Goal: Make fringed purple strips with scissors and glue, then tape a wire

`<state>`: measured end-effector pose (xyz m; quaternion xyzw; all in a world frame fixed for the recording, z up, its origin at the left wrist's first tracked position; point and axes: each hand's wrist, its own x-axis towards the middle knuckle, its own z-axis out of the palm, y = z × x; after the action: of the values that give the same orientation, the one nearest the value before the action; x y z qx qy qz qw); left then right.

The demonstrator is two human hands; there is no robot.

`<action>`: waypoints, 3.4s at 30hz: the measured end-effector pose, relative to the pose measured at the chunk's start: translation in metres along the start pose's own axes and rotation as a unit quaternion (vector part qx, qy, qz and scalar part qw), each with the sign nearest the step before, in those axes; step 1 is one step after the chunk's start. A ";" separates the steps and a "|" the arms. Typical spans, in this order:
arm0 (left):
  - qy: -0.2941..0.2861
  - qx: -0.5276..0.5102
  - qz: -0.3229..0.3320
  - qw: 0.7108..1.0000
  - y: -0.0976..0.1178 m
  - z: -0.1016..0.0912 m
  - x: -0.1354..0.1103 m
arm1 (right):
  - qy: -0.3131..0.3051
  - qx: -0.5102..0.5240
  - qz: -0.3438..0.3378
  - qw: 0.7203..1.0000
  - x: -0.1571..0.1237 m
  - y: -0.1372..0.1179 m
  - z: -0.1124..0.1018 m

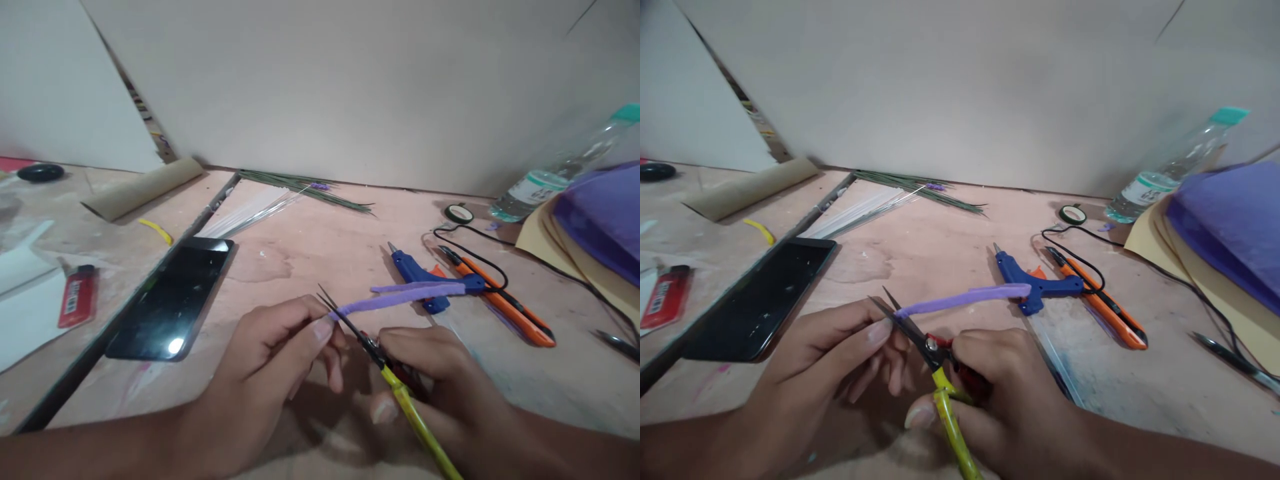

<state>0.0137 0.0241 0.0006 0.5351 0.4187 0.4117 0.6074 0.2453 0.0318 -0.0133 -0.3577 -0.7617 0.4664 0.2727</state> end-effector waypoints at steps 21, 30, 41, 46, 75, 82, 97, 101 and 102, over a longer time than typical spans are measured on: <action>0.002 0.027 0.054 0.998 0.000 0.002 0.004 | -0.015 -0.036 0.020 0.999 -0.001 0.000 0.000; 0.004 0.039 0.067 0.997 0.000 0.002 0.006 | -0.020 -0.021 -0.002 1.000 -0.001 0.000 0.000; -0.006 0.048 0.055 0.997 -0.002 -0.001 0.007 | -0.007 0.027 0.006 1.000 -0.001 0.006 0.002; -0.021 0.018 0.042 0.999 -0.005 -0.002 0.004 | -0.006 -0.012 0.005 1.000 -0.001 0.003 0.002; -0.031 0.089 0.059 0.994 -0.002 -0.003 -0.001 | 0.013 -0.045 -0.031 0.998 0.003 -0.001 0.003; -0.033 0.049 0.048 0.997 -0.005 -0.003 -0.004 | 0.006 -0.042 -0.031 0.999 0.004 -0.003 0.004; -0.025 0.067 0.062 0.996 -0.007 -0.004 -0.006 | 0.040 -0.008 -0.035 0.999 0.002 0.006 0.006; -0.013 0.044 0.055 0.997 -0.004 -0.003 -0.003 | 0.016 0.012 -0.003 1.000 0.000 0.007 0.006; -0.011 0.041 0.054 0.998 -0.004 -0.003 -0.002 | 0.011 0.016 0.002 1.000 0.000 0.007 0.005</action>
<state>0.0104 0.0229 -0.0035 0.5860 0.3989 0.4205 0.5662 0.2438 0.0310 -0.0221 -0.3600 -0.7503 0.4749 0.2862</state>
